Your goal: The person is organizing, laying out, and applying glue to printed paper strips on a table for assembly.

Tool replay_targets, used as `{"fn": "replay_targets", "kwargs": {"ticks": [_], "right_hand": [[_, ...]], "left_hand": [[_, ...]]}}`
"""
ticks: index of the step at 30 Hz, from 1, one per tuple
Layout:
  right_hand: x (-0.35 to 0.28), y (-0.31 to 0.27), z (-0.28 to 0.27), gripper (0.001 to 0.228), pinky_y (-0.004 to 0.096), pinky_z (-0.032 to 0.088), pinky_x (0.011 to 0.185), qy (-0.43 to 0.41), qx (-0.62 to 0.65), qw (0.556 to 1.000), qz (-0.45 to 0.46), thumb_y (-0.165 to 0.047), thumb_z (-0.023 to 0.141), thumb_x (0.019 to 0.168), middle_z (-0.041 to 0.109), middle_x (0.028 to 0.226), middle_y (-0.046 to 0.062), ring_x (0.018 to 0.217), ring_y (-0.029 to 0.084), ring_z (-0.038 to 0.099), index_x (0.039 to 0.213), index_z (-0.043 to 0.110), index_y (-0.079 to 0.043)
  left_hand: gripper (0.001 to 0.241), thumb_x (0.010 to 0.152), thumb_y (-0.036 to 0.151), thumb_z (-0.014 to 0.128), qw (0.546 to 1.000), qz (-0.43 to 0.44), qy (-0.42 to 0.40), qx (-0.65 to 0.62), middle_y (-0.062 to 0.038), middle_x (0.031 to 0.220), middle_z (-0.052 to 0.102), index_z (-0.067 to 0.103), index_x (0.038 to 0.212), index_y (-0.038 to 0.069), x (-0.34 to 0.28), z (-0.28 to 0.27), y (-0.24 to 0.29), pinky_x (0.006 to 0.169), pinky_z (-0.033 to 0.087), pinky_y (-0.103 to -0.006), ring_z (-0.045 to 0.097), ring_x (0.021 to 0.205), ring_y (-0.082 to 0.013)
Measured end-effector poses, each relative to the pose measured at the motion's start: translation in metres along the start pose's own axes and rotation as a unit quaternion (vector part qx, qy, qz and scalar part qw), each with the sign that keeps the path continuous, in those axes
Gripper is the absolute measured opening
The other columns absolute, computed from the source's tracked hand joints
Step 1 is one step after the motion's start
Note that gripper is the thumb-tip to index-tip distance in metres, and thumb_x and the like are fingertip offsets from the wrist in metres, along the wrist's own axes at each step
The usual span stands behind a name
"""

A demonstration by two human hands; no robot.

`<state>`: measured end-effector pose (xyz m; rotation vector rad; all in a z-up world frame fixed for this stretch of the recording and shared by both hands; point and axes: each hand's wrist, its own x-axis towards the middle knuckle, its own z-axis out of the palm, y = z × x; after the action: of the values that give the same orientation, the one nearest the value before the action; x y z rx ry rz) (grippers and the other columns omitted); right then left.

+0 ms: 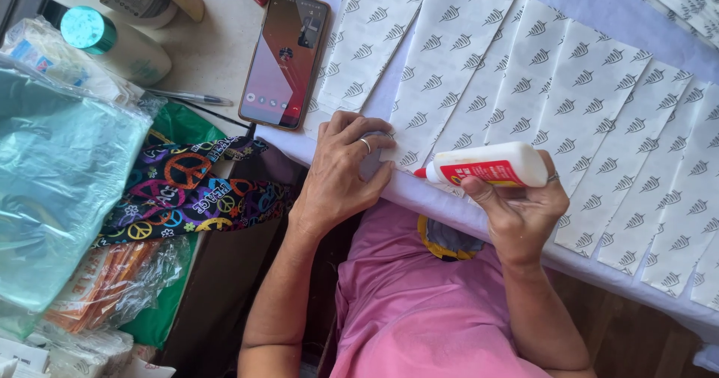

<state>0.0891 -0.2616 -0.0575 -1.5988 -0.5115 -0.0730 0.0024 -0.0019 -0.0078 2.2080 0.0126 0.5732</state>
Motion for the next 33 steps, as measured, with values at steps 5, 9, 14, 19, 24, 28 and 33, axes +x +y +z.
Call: {"fn": "replay_targets", "kwargs": {"ticks": [5, 9, 14, 19, 24, 28, 33], "right_hand": [[-0.001, -0.005, 0.005, 0.051, 0.047, 0.058, 0.095, 0.019, 0.003, 1.0, -0.021, 0.002, 0.088, 0.079, 0.069, 0.105, 0.025, 0.107, 0.035, 0.071, 0.117, 0.055, 0.008], [0.0, 0.0, 0.017, 0.052, 0.049, 0.057, 0.094, 0.006, 0.007, 1.0, -0.019, 0.002, 0.09, 0.077, 0.069, 0.103, 0.026, 0.107, 0.034, 0.07, 0.115, 0.055, 0.009], [0.004, -0.004, 0.025, 0.051, 0.05, 0.057, 0.092, -0.004, 0.0, 1.0, -0.029, 0.005, 0.089, 0.076, 0.07, 0.102, 0.026, 0.104, 0.036, 0.072, 0.114, 0.055, 0.01], [0.003, -0.004, 0.023, 0.052, 0.049, 0.056, 0.094, -0.013, -0.005, 1.0, -0.028, 0.003, 0.089, 0.078, 0.069, 0.103, 0.026, 0.109, 0.034, 0.07, 0.115, 0.054, 0.01], [-0.006, -0.007, 0.012, 0.052, 0.046, 0.056, 0.094, -0.014, 0.001, 1.0, -0.016, 0.004, 0.088, 0.077, 0.069, 0.103, 0.024, 0.108, 0.032, 0.07, 0.115, 0.054, 0.009], [-0.003, -0.01, 0.022, 0.05, 0.046, 0.056, 0.093, -0.016, -0.012, 0.999, -0.027, 0.004, 0.088, 0.079, 0.068, 0.104, 0.025, 0.106, 0.033, 0.07, 0.114, 0.054, 0.01], [0.004, 0.0, 0.052, 0.046, 0.046, 0.057, 0.091, -0.018, 0.021, 0.999, -0.039, 0.002, 0.09, 0.077, 0.07, 0.1, 0.02, 0.107, 0.032, 0.071, 0.11, 0.057, 0.006]], "left_hand": [[0.021, 0.073, 0.01, 0.074, 1.0, -0.014, 0.018, 0.0, -0.014, 0.103, 0.072, 0.078, 0.092, 0.003, 0.001, 0.005, 0.003, 0.086, 0.041, -0.0409, 0.057, 0.1, -0.0308], [0.02, 0.073, 0.011, 0.075, 1.0, -0.026, 0.015, -0.002, -0.014, 0.103, 0.072, 0.078, 0.091, 0.004, 0.001, 0.005, 0.003, 0.086, 0.041, -0.0407, 0.058, 0.101, -0.0304], [0.019, 0.071, 0.01, 0.076, 0.999, -0.03, 0.017, -0.008, -0.014, 0.101, 0.072, 0.078, 0.089, 0.003, 0.002, 0.006, 0.004, 0.086, 0.04, -0.0403, 0.057, 0.1, -0.0299], [0.019, 0.071, 0.01, 0.076, 0.999, -0.034, 0.018, -0.001, -0.013, 0.101, 0.072, 0.078, 0.089, 0.003, 0.002, 0.006, 0.002, 0.086, 0.041, -0.0403, 0.057, 0.1, -0.0292], [0.022, 0.071, 0.005, 0.072, 0.999, -0.04, 0.006, -0.013, -0.011, 0.104, 0.072, 0.079, 0.092, 0.004, 0.001, 0.003, 0.005, 0.09, 0.041, -0.0399, 0.057, 0.102, -0.0289], [0.022, 0.071, 0.003, 0.071, 0.999, -0.042, 0.002, -0.018, -0.011, 0.104, 0.072, 0.079, 0.091, 0.005, 0.002, 0.0, 0.005, 0.09, 0.041, -0.0402, 0.056, 0.103, -0.029], [0.023, 0.071, 0.003, 0.072, 0.999, -0.045, -0.011, -0.009, -0.009, 0.105, 0.072, 0.079, 0.092, 0.007, 0.003, -0.002, 0.004, 0.091, 0.043, -0.0402, 0.057, 0.104, -0.0288]]}}
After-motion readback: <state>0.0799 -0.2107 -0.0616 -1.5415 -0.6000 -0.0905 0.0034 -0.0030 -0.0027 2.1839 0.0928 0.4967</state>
